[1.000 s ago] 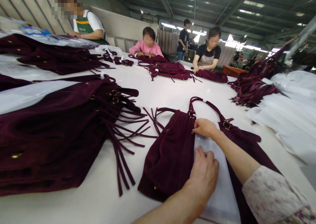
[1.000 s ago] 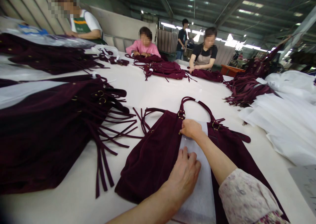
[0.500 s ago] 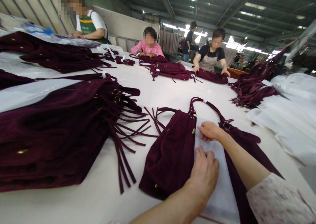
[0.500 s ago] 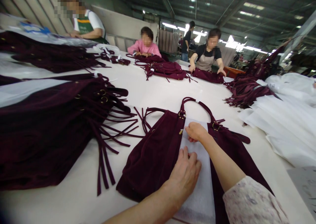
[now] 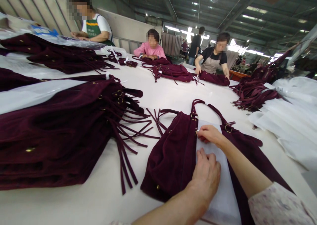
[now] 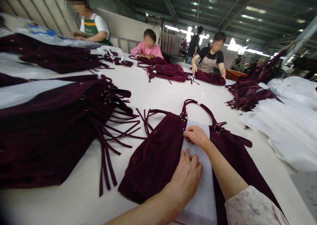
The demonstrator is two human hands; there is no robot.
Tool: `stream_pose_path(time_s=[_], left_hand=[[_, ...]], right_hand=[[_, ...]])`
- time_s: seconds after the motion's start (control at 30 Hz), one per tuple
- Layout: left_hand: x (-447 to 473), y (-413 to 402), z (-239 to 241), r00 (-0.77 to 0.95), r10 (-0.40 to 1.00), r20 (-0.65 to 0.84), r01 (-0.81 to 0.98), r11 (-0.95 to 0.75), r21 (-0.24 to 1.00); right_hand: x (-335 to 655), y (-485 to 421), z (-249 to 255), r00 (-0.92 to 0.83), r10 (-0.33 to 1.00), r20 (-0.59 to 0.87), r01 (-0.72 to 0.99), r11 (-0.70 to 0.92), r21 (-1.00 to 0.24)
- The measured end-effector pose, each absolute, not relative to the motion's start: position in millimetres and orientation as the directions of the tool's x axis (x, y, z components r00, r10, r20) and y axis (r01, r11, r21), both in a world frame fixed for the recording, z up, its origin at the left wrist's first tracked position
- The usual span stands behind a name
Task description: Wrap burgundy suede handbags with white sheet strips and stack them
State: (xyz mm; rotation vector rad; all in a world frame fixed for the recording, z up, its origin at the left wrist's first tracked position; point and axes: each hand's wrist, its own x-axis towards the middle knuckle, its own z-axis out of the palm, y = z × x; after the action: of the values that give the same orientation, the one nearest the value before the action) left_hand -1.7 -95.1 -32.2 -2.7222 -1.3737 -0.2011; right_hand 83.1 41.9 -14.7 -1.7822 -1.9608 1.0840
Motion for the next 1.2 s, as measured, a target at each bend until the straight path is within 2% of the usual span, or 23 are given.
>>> stream_pose_path(time_s=[0.07,0.17,0.27,0.4,0.53,0.63,0.73,0.93,1.2], left_hand=[[-3,-96,-30,0.581,0.801,0.145,0.811,-0.586,-0.011],[-4,-97,-28,0.588,0.794,0.152,0.806,-0.592,-0.024],[-6,-98,-29,0.581,0.799,0.155,0.812,-0.582,-0.042],[-7,-98,-29,0.574,0.802,0.165,0.817,-0.575,-0.048],[-8,-96,-27,0.591,0.792,0.155,0.804,-0.594,-0.029],[-9,-94,-26,0.573,0.808,0.137,0.813,-0.582,0.031],[-11,-91,-27,0.576,0.808,0.123,0.806,-0.587,0.079],[-23,-86,-23,0.59,0.794,0.148,0.778,-0.608,0.16],[-30,-82,-19,0.563,0.817,0.125,0.777,-0.575,0.256]], right_hand=[[87,38,-15,-0.213,0.933,-0.29,0.652,-0.086,-0.754],[92,35,-18,-0.228,0.93,-0.288,0.444,-0.164,-0.881],[94,34,-21,-0.247,0.937,-0.246,0.294,-0.17,-0.941],[95,35,-23,-0.249,0.955,-0.16,0.234,-0.101,-0.967],[95,40,-29,-0.19,0.98,-0.06,0.282,-0.004,-0.959],[94,42,-37,-0.148,0.984,0.103,0.442,0.159,-0.883],[93,43,-43,-0.125,0.959,0.253,0.634,0.274,-0.723],[91,45,-49,-0.187,0.939,0.289,0.848,0.303,-0.435],[81,50,-47,-0.194,0.909,0.369,0.932,0.288,-0.219]])
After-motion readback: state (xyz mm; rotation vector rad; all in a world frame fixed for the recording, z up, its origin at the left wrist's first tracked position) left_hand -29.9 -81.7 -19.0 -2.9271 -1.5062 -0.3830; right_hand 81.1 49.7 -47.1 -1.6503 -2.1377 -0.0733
